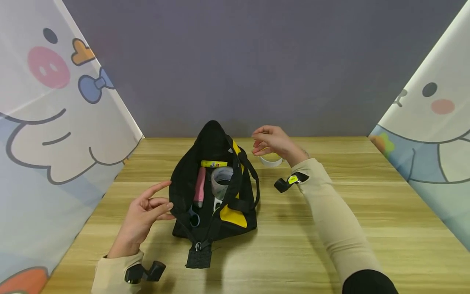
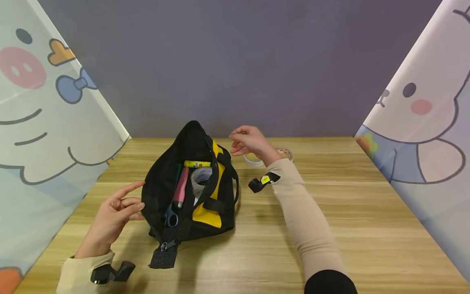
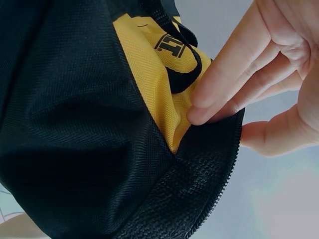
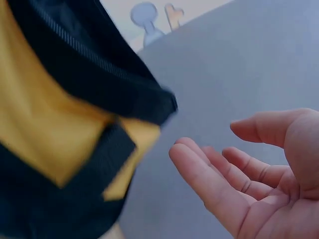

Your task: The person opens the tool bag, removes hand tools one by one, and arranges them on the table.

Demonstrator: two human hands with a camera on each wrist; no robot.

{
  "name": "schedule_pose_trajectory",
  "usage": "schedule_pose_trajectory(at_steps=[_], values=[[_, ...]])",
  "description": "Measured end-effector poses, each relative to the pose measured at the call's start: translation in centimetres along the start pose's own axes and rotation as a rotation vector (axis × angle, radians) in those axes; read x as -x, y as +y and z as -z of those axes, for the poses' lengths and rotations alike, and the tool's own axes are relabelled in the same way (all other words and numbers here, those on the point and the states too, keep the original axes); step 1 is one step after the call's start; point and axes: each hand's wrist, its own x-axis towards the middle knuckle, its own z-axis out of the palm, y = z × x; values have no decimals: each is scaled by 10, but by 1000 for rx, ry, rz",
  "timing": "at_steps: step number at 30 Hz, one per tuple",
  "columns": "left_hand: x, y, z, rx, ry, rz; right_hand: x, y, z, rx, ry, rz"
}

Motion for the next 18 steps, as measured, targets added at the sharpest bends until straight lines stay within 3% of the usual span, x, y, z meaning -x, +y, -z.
schedule_pose_trajectory(at_steps=[11,18], values=[[-2,-1,1,0,-1,-8,-12,-31,-61,-49,-121,87],[-2,-1,2,6,-12,-13,-22,-34,-97,-75,-179,94]])
